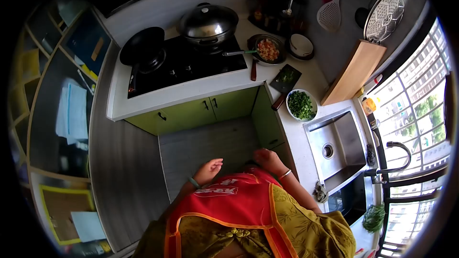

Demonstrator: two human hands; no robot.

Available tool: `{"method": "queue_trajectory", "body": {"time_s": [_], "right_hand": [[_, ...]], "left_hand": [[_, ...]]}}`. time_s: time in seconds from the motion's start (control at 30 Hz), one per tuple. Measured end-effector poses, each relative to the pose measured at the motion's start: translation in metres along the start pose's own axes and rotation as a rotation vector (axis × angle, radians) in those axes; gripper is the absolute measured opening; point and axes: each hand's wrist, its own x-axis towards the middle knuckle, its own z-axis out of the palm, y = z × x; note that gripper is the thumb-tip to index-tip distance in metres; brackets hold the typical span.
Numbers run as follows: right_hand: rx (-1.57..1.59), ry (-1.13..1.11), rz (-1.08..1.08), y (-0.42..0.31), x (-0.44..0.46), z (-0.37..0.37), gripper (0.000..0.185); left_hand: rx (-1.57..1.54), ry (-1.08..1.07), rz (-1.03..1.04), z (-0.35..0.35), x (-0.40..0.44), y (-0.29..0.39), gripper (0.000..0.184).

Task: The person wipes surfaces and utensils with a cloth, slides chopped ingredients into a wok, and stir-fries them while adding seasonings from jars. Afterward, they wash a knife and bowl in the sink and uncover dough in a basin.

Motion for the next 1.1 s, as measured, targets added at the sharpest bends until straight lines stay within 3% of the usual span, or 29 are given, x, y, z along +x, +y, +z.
{"method": "queue_trajectory", "body": {"time_s": [0.17, 0.37, 0.47, 0.53, 0.67, 0.7, 0.73, 0.77, 0.83, 0.97, 1.03, 1.1], "right_hand": [[-0.126, 0.039, -0.028, 0.027, 0.045, -0.022, 0.019], [0.134, 0.009, 0.272, 0.047, 0.113, -0.044, 0.017], [0.070, 0.004, 0.246, 0.067, 0.148, -0.040, 0.016], [-0.032, -0.042, 0.081, 0.075, 0.167, -0.031, 0.017], [-0.260, -0.254, 0.023, 0.051, 0.221, -0.022, 0.017], [-0.011, -0.175, 0.127, 0.052, 0.230, -0.017, 0.018], [0.237, -0.109, 0.240, 0.053, 0.240, -0.012, 0.019], [0.257, -0.131, 0.237, 0.047, 0.249, -0.009, 0.021], [0.278, -0.162, 0.259, 0.045, 0.257, -0.007, 0.024], [0.217, -0.172, 0.325, 0.034, 0.267, 0.004, 0.025], [0.227, -0.169, 0.337, 0.035, 0.266, 0.014, 0.024], [0.238, -0.157, 0.344, 0.028, 0.267, 0.024, 0.023]], "left_hand": [[-0.123, -0.004, 0.006, -0.024, 0.033, -0.002, 0.034], [-0.180, 0.111, -0.057, -0.077, 0.070, 0.027, 0.036], [-0.174, 0.177, -0.107, -0.112, 0.077, 0.041, 0.038], [-0.168, 0.226, -0.141, -0.136, 0.083, 0.045, 0.038], [-0.183, 0.619, -0.046, -0.183, 0.085, 0.053, 0.042], [-0.161, 0.757, 0.020, -0.200, 0.085, 0.054, 0.043], [-0.044, 0.824, 0.129, -0.219, 0.086, 0.050, 0.043], [0.084, 0.884, 0.226, -0.241, 0.086, 0.048, 0.043], [0.195, 1.048, 0.249, -0.274, 0.090, 0.065, 0.044], [0.781, 1.243, 0.260, -0.355, 0.106, 0.095, 0.047], [0.734, 1.249, 0.209, -0.389, 0.115, 0.099, 0.051], [0.676, 1.133, -0.179, -0.425, 0.125, 0.087, 0.063]]}}
